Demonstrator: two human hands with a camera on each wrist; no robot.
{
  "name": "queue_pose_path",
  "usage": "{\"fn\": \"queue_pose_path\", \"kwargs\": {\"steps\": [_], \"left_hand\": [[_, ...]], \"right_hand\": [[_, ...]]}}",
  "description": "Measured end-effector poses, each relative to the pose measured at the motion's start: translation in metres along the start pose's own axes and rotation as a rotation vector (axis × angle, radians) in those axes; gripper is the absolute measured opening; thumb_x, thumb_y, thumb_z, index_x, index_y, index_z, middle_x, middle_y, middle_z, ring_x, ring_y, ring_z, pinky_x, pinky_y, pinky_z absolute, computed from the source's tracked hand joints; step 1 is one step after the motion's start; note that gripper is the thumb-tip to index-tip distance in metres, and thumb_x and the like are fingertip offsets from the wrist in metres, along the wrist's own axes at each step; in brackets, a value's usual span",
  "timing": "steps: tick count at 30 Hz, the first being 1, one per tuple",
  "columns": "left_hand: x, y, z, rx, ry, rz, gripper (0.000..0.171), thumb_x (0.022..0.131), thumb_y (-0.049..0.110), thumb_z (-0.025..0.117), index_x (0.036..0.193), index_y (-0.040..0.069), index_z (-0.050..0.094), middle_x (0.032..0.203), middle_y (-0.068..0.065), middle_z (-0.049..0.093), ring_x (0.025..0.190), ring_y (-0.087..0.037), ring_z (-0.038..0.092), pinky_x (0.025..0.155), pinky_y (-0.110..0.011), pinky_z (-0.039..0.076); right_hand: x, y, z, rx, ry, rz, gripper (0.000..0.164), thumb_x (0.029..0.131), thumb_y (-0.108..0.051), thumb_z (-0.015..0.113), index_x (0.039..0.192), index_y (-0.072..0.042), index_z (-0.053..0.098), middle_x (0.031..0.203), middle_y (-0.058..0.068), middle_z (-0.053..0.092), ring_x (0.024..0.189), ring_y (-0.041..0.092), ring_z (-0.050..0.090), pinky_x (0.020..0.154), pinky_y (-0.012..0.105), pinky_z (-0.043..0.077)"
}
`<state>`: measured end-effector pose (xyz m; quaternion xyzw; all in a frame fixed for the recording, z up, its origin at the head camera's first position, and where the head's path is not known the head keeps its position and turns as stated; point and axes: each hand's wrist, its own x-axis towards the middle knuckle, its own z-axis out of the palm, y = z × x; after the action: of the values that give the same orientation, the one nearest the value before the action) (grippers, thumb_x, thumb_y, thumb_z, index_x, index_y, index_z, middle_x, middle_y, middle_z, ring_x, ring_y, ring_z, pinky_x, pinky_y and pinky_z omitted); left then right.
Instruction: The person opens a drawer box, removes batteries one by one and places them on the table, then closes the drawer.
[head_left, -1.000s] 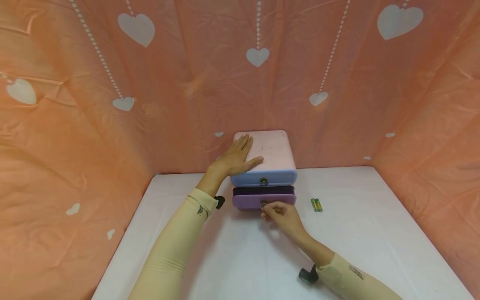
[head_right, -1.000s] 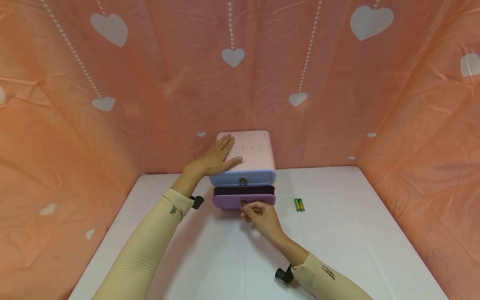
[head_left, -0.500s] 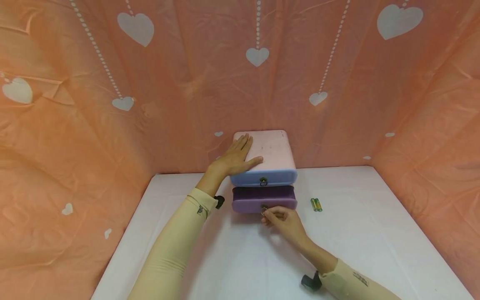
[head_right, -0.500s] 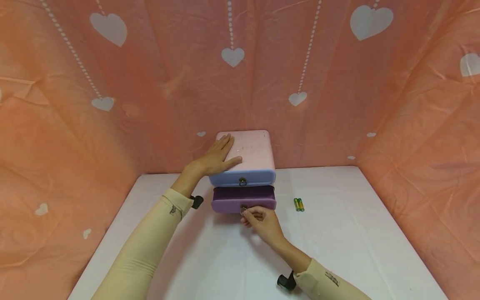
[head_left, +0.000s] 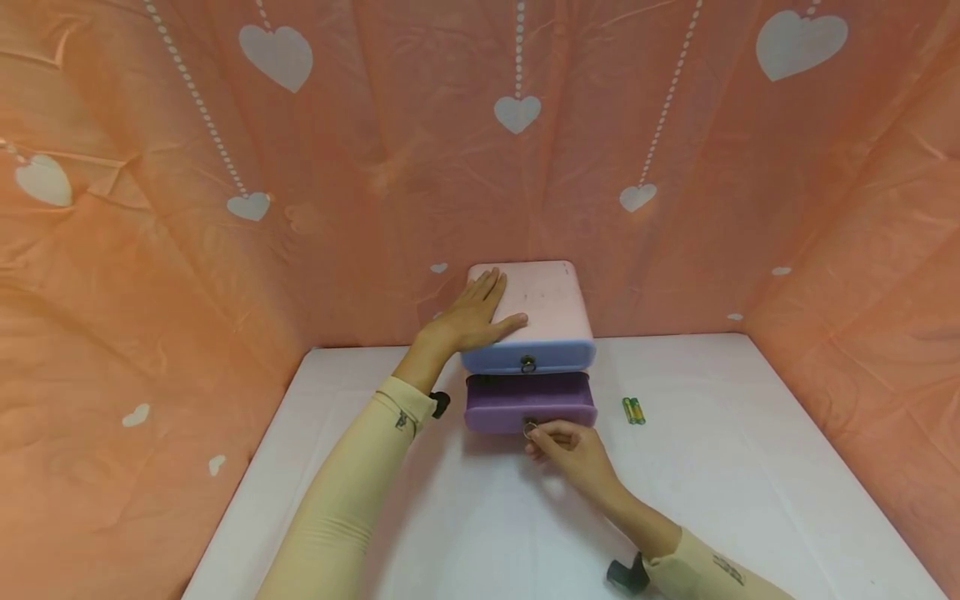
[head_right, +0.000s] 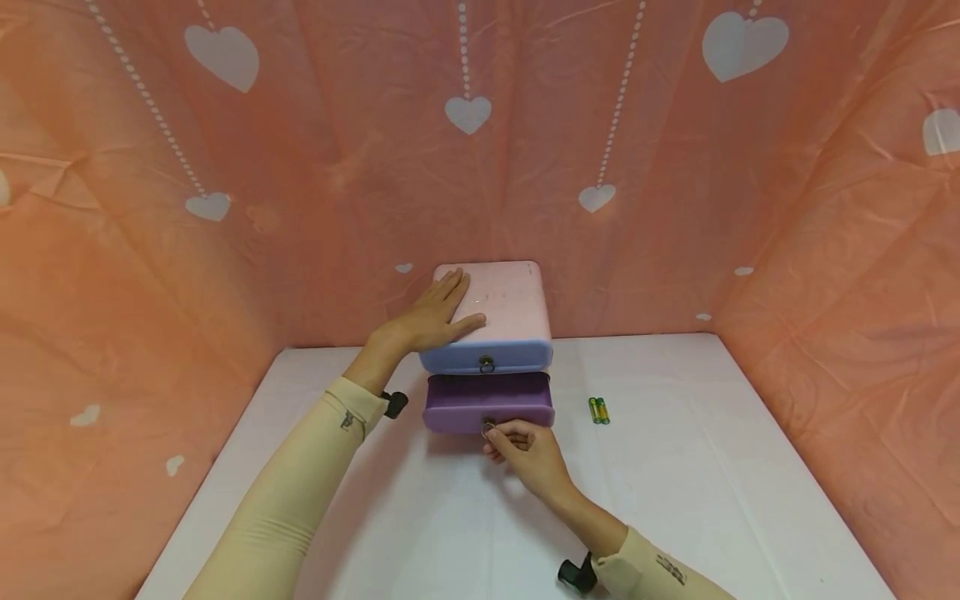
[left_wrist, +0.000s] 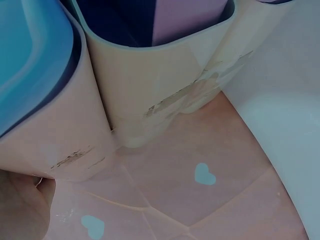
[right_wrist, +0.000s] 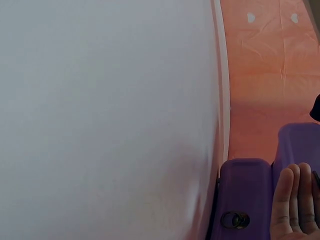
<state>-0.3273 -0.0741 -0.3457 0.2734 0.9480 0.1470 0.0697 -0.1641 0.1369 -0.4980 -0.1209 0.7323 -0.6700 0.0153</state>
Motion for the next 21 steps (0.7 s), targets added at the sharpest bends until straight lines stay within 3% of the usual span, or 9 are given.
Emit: {"fn": "queue_pose_path", "kwargs": {"steps": [6,21], "left_hand": [[-0.001,0.0,0.0,-0.005,0.008,0.001,0.099,0.107,0.073,0.038,0.173,0.014,-0.004,0.181,-0.005,-0.01,0.166,-0.021,-0.01,0.135,-0.043,-0.001],[0.0,0.0,-0.001,-0.004,0.003,0.005,0.099,0.107,0.073,0.038,0.173,0.013,-0.004,0.181,-0.005,-0.01,0.166,-0.02,-0.011,0.135,-0.042,-0.002]], "right_hand": [[-0.003,0.0,0.0,0.003,-0.014,-0.006,0.024,0.106,-0.01,0.069,0.113,0.013,0.074,0.099,0.026,0.078,0.084,0.021,0.079,0.08,0.037,0.066],[-0.016,-0.005,-0.001,0.01,-0.041,0.004,0.023,0.104,-0.007,0.071,0.111,0.015,0.073,0.098,0.026,0.078,0.083,0.018,0.079,0.079,0.034,0.066]]}}
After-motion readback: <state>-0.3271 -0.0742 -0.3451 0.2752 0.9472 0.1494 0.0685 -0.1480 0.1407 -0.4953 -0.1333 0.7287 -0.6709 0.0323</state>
